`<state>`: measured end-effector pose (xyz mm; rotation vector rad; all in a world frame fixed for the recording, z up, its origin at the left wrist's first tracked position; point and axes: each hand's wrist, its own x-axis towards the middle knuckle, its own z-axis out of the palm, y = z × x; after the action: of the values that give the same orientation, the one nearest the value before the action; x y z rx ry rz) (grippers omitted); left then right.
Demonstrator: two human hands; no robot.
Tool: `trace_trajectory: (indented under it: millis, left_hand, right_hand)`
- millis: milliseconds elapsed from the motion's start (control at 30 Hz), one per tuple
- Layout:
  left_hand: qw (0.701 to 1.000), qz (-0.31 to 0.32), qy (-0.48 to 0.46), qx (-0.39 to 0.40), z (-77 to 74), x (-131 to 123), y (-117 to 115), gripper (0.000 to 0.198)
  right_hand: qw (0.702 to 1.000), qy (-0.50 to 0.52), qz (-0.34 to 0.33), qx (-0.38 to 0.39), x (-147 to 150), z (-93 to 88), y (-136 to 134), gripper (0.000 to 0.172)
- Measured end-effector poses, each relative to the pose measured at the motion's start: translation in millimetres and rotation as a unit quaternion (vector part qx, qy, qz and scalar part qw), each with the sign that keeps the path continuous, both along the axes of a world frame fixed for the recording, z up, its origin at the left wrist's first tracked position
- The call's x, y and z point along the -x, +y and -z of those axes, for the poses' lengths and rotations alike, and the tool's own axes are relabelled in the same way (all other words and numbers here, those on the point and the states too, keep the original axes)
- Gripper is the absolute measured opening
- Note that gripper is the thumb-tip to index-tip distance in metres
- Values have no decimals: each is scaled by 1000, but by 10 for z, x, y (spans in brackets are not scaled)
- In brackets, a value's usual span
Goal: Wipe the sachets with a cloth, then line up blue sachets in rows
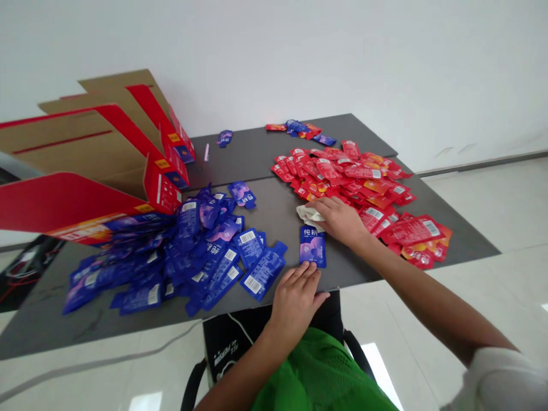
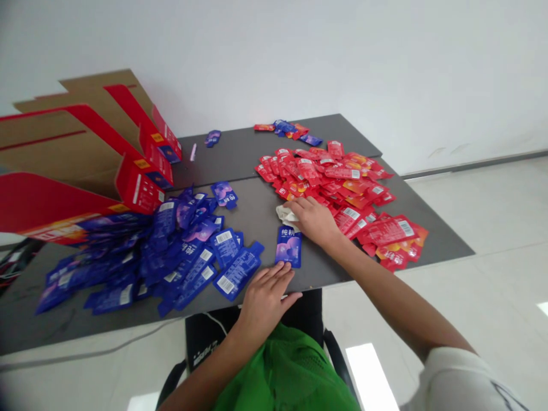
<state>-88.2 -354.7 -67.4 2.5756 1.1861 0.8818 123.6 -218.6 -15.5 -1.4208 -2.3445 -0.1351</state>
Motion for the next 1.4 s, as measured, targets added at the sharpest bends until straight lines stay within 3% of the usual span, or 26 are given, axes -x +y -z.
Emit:
trace_trajectory:
  millis: [133, 267, 400, 500, 633, 800, 967, 1267, 1400]
  left_hand:
    - [999, -8, 10, 52, -289, -45, 151, 27]
    - [991, -77, 51, 93, -575, -182, 489, 26]
    - [971, -169, 124, 113, -655, -381, 836, 44]
    - [953, -188, 164, 171, -652, -496, 998, 58]
    - [935, -182, 154, 262, -633, -541, 1113, 61]
    - [936, -146, 4, 322, -529, -477, 1235, 75]
    - [936, -122, -30, 329, -511, -395, 1303, 29]
    - [943, -102, -211, 237, -786, -294, 1100, 41]
    - [936, -163, -252, 182, -959, -20, 1004, 39]
  right_hand:
    - [988, 129, 42, -72, -84, -135, -387, 36]
    - [958, 253, 105, -84, -182, -74, -1038, 31]
    - [927, 337, 161, -42, -218, 155, -1527, 27]
    - [912, 371, 177, -17, -207, 319, -1709, 27]
    - [897, 404, 177, 2, -185, 466, -1784, 26]
    - [896, 416, 157, 10, -180, 588, -1776, 25]
    - [899, 414, 141, -1, -172, 616, -1766, 23]
    - [900, 414, 136, -6, -188, 637, -1783, 24]
    - [902, 410, 138, 1, -230, 659, -1776, 28]
